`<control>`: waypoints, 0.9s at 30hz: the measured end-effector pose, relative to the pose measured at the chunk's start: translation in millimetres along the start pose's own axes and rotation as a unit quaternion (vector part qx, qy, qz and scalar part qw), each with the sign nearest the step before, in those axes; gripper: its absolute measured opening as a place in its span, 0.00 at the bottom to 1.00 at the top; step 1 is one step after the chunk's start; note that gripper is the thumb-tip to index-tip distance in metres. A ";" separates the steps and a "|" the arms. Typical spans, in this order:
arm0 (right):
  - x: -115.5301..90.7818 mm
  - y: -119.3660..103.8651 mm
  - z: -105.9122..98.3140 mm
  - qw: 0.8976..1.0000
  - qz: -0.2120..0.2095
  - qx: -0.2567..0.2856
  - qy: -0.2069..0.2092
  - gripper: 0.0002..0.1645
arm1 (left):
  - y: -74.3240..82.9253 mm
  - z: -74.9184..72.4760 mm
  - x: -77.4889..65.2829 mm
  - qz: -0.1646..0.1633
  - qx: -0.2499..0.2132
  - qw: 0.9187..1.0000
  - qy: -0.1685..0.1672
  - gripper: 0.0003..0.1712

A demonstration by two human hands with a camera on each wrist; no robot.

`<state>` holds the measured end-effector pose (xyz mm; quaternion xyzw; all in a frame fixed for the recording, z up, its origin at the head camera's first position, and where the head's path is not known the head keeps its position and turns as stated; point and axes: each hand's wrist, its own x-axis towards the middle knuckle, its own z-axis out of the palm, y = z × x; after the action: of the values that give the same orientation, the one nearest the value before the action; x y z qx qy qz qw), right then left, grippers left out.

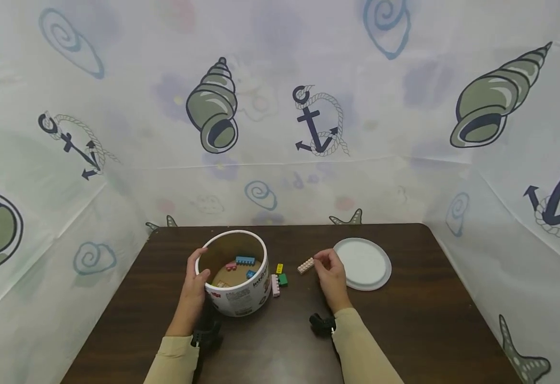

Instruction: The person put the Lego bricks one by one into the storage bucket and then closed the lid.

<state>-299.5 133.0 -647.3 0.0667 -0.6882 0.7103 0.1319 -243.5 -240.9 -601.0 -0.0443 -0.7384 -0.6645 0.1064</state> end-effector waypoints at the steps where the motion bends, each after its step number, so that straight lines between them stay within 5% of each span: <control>1: 0.7 0.8 0.0 1.000 -0.009 -0.015 0.005 0.09 | -0.2 -0.3 -0.6 -0.002 -0.002 1.000 0.003 0.32; 7: 1.4 4.4 1.7 0.993 -0.033 -0.104 -0.052 0.20 | 0.5 -1.1 -2.4 -0.008 0.001 1.000 0.000 0.32; 11: 1.0 5.1 4.5 0.970 -0.062 -0.205 -0.114 0.31 | 1.5 -0.4 -0.8 -0.006 -0.001 1.000 -0.006 0.32; 15: 0.6 4.4 7.1 0.953 -0.046 -0.255 -0.155 0.34 | 4.1 0.6 -0.1 -0.015 -0.002 1.000 -0.009 0.32; 27: 3.7 4.4 10.4 0.931 -0.062 -0.325 -0.154 0.30 | 3.4 0.7 -0.1 -0.010 -0.002 1.000 -0.001 0.32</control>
<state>-305.1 122.9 -650.0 0.1714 -0.8877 0.4193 0.0831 -242.7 -239.8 -597.8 -0.0379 -0.7376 -0.6668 0.0991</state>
